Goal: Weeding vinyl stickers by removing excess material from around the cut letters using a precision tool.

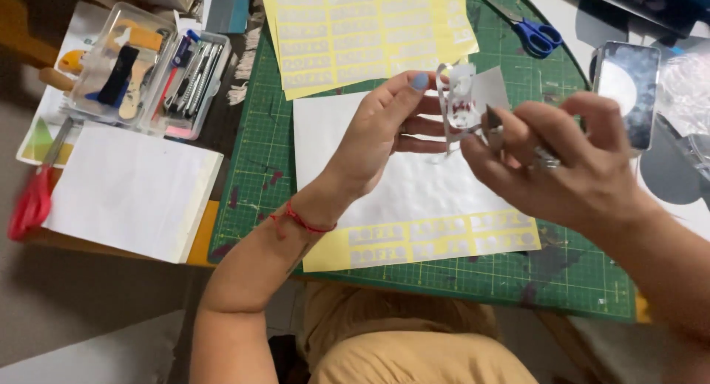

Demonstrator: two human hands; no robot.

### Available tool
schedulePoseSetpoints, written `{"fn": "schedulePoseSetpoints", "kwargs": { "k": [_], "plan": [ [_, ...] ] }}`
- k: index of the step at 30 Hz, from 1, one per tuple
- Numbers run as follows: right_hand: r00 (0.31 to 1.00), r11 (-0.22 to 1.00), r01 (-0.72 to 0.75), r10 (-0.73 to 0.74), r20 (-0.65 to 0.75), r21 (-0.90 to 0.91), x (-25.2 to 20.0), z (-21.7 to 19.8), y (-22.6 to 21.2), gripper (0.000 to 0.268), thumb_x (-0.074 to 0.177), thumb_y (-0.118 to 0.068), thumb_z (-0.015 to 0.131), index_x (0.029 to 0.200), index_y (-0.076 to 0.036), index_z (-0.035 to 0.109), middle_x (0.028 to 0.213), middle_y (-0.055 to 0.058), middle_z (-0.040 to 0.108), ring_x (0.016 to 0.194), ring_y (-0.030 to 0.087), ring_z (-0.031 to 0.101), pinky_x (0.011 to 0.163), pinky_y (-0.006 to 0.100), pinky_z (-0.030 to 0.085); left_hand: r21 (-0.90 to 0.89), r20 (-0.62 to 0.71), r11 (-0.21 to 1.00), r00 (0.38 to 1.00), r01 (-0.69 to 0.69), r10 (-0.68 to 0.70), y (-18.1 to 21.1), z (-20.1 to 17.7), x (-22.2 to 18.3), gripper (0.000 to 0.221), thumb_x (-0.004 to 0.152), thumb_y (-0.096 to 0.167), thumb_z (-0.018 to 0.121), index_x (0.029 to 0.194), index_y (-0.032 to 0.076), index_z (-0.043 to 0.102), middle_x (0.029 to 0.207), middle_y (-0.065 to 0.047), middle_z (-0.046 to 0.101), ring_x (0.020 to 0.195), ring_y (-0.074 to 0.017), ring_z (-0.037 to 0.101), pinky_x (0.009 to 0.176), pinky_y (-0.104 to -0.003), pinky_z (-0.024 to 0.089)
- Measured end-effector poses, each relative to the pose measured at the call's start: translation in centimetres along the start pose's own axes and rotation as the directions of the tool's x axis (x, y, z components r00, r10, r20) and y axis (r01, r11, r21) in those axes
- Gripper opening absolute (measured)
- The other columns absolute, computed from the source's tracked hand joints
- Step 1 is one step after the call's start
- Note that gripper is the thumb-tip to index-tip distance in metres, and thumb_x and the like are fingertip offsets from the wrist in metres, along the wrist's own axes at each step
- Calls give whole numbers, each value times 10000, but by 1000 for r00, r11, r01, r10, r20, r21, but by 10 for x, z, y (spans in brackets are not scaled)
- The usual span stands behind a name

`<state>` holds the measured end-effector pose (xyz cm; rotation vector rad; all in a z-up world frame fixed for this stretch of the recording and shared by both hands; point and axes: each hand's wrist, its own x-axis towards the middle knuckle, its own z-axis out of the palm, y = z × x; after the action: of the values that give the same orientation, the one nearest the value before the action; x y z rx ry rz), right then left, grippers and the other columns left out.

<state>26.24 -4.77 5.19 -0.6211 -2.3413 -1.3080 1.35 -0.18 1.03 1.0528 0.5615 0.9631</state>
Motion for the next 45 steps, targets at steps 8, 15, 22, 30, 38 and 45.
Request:
{"fn": "schedulePoseSetpoints", "kwargs": {
  "k": [8,15,22,30,38,45],
  "plan": [
    [994,990,-82,72,85,111,-5,4,-17,193,1150,-376,814,1123,-240,679,1278,35,873,1101,250,782,934,415,506,97,-6,942,946,-322,324,-28,1,12,218,1107,-24,653,1279,90,726,1231,-78,807,1116,-179,790,918,-337,724],
    [937,916,-310,339,-79,256,-42,17,-8,232,1168,-377,704,1059,-175,742,1229,232,923,946,353,895,649,358,594,296,-44,877,912,-379,409,-7,-3,8,207,1125,27,660,1312,103,705,1254,-60,809,1142,-154,792,900,-300,720],
    [953,897,-295,253,164,329,5,13,19,241,1286,-346,841,1381,-141,760,1436,76,894,1164,318,800,887,430,634,640,119,654,893,-404,435,-7,-2,-4,584,1203,60,711,1647,330,445,1316,-6,883,1225,-89,860,1114,-228,712],
    [892,606,-449,341,296,657,18,-10,39,103,1339,119,831,1327,86,733,1374,240,866,1204,432,796,1062,544,574,199,167,976,984,-88,55,15,-21,-11,960,1009,497,755,1741,278,174,1778,-162,518,1169,-270,881,984,-377,770],
    [850,448,-525,321,418,724,60,-30,38,109,1306,-25,856,1294,76,818,1114,185,786,956,268,719,849,405,493,911,263,321,964,-260,36,-47,-35,20,360,1071,283,562,1387,219,722,1228,-14,852,917,-283,831,740,-434,599],
    [945,928,-324,308,111,185,52,40,4,259,1222,-93,896,1181,-325,787,906,-33,556,781,227,542,672,397,332,797,274,575,959,-184,-73,-50,-14,-6,362,1030,362,625,1354,270,759,1228,-48,781,1016,-208,699,880,-333,550]
  ]
}}
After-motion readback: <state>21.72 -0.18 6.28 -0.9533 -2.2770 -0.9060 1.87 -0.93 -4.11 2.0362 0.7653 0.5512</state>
